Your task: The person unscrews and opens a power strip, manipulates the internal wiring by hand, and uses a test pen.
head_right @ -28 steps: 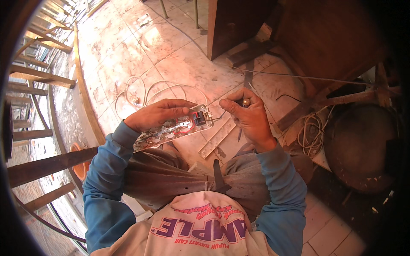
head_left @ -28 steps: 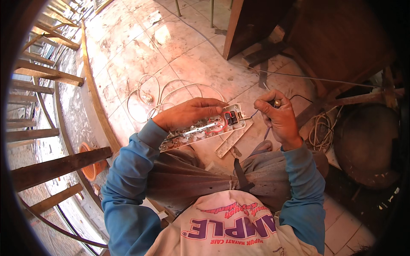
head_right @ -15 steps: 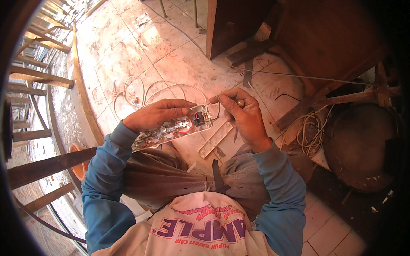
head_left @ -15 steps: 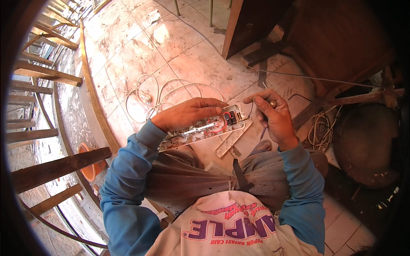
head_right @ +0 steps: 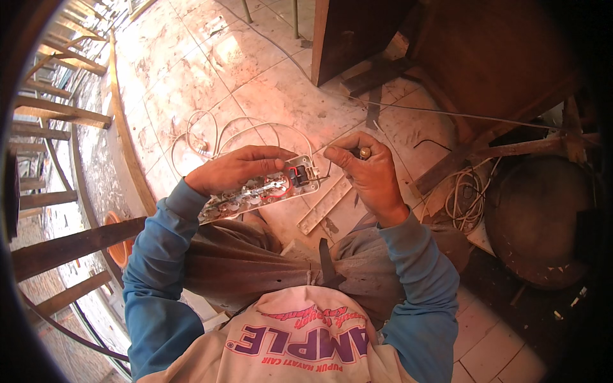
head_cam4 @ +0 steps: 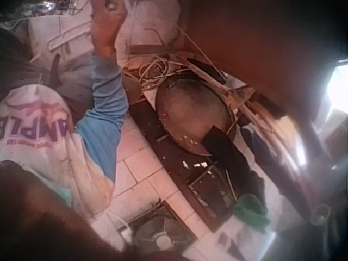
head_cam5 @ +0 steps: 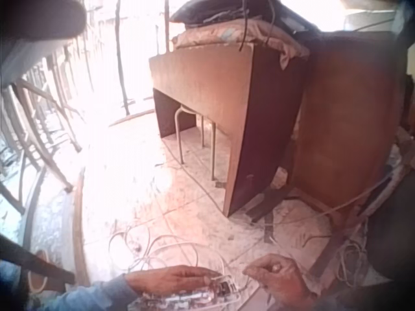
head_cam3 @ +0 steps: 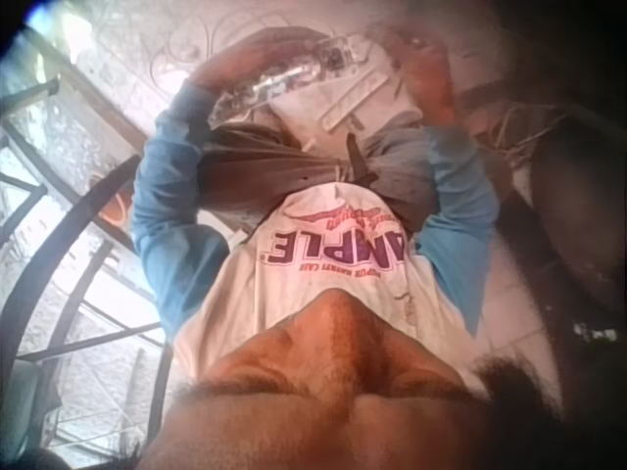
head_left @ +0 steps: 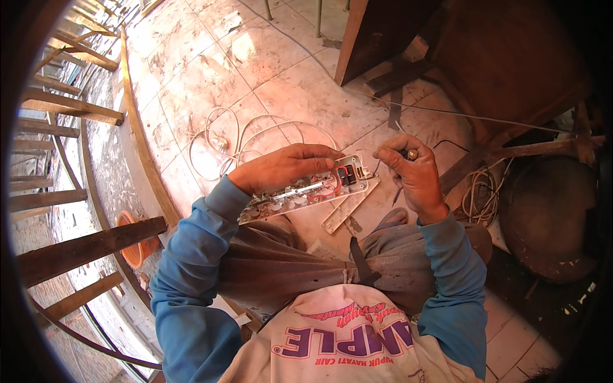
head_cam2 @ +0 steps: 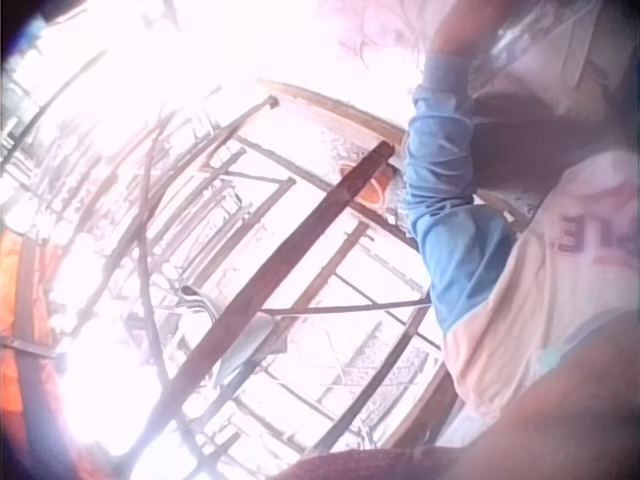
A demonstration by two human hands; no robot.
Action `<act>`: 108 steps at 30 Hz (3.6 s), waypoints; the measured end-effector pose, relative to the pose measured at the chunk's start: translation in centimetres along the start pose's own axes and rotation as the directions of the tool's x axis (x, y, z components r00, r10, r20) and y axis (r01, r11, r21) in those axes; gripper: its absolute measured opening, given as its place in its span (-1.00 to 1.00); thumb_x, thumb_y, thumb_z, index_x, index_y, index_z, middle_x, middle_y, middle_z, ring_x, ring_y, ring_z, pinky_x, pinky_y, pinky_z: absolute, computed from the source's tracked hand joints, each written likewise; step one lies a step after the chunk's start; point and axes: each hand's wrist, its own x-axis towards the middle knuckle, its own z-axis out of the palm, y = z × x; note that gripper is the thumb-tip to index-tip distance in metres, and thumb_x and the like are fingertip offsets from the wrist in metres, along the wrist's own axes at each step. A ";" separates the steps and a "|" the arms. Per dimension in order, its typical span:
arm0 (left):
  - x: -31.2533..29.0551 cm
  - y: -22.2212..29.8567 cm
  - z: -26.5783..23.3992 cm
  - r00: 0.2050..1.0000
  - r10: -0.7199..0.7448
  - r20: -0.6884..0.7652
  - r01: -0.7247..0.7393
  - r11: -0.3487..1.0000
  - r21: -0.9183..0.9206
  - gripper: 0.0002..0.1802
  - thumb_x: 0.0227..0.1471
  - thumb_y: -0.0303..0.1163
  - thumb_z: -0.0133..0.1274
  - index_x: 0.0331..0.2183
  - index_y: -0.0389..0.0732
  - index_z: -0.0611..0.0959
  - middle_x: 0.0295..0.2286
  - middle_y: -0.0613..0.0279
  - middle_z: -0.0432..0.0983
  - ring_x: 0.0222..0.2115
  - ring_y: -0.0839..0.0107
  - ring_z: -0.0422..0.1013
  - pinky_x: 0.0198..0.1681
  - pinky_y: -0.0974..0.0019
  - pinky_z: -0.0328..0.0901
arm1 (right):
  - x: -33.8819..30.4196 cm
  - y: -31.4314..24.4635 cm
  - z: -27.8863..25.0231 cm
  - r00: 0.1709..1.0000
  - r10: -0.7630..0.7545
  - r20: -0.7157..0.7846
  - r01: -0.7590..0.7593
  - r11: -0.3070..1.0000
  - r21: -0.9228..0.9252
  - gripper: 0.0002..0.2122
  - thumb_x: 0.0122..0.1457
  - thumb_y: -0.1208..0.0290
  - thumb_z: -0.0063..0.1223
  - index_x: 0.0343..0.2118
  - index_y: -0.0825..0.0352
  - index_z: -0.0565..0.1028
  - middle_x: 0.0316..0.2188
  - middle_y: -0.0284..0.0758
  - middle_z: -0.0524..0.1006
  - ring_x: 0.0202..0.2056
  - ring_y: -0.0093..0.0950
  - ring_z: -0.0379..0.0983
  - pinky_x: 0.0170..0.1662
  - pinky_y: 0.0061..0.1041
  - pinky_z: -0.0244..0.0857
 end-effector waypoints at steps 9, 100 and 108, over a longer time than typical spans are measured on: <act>0.3 -0.6 -0.1 1.000 -0.005 0.004 0.005 1.000 0.007 -0.52 0.29 -0.19 -0.10 0.08 -0.32 0.47 -0.09 0.18 0.52 -0.15 0.52 0.42 -0.05 0.45 0.32 | 0.2 0.8 0.5 0.996 0.043 0.078 -0.052 0.993 0.108 -0.80 0.19 0.31 0.19 -0.30 0.35 0.51 -0.55 -0.52 0.46 -0.61 -0.80 0.18 -0.58 -0.79 0.01; 1.7 -2.3 3.7 0.843 0.275 -0.461 -0.209 0.959 0.189 -0.58 0.25 -0.23 -0.02 0.00 -0.34 0.47 -0.26 0.05 0.56 -0.23 0.43 0.45 -0.14 0.34 0.33 | -0.3 -0.2 1.4 0.924 -0.378 0.050 0.330 0.727 -0.602 -0.89 0.04 0.50 0.24 -0.44 0.40 0.53 -0.53 -0.20 0.56 -0.52 -0.39 0.52 -0.45 -0.45 0.32; 1.6 -1.9 3.8 0.817 0.269 -0.509 -0.205 0.962 0.181 -0.60 0.25 -0.23 -0.03 -0.02 -0.34 0.49 -0.32 0.09 0.57 -0.30 0.47 0.44 -0.22 0.37 0.33 | -0.2 0.1 1.5 0.924 -0.381 0.042 0.335 0.750 -0.570 -0.89 0.05 0.51 0.24 -0.41 0.40 0.52 -0.49 -0.19 0.57 -0.47 -0.36 0.54 -0.44 -0.44 0.33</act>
